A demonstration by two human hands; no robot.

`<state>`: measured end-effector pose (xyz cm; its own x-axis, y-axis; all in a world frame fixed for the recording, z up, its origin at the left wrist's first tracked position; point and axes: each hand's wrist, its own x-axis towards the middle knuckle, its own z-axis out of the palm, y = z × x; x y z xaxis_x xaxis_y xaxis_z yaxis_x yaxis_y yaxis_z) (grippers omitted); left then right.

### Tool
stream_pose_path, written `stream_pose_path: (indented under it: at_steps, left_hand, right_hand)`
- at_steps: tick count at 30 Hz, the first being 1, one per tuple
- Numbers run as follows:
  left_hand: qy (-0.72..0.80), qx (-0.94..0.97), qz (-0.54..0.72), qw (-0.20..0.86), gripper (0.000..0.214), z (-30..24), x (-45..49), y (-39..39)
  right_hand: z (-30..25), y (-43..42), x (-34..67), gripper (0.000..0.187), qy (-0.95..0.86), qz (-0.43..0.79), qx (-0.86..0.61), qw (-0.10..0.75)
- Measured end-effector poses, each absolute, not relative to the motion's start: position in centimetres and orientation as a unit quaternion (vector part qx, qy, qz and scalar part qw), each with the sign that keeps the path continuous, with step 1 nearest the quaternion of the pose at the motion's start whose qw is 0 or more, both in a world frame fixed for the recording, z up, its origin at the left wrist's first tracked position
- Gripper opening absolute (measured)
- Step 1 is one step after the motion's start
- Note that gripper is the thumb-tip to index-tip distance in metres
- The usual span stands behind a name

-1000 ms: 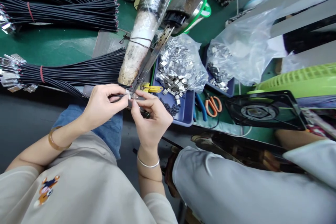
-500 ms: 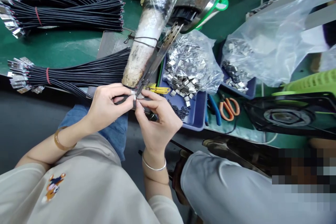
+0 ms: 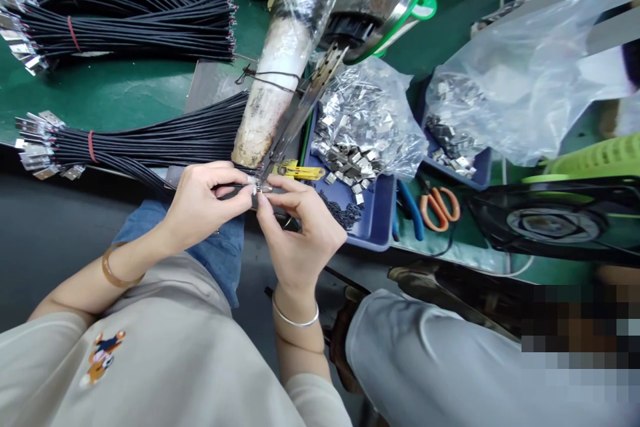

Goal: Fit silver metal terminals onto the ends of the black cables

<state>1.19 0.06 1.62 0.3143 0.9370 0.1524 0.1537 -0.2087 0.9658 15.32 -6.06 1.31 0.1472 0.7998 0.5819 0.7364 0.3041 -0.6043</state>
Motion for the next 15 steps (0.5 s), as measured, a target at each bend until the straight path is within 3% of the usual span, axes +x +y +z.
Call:
stream_pose_path:
  at_steps: [15]
  left_hand:
    - [0.428,0.597,0.361,0.574,0.021,1.81,1.24,0.3]
  right_hand:
    - [1.36,-6.69,15.19,0.012,-0.666,0.011,-0.585,0.464]
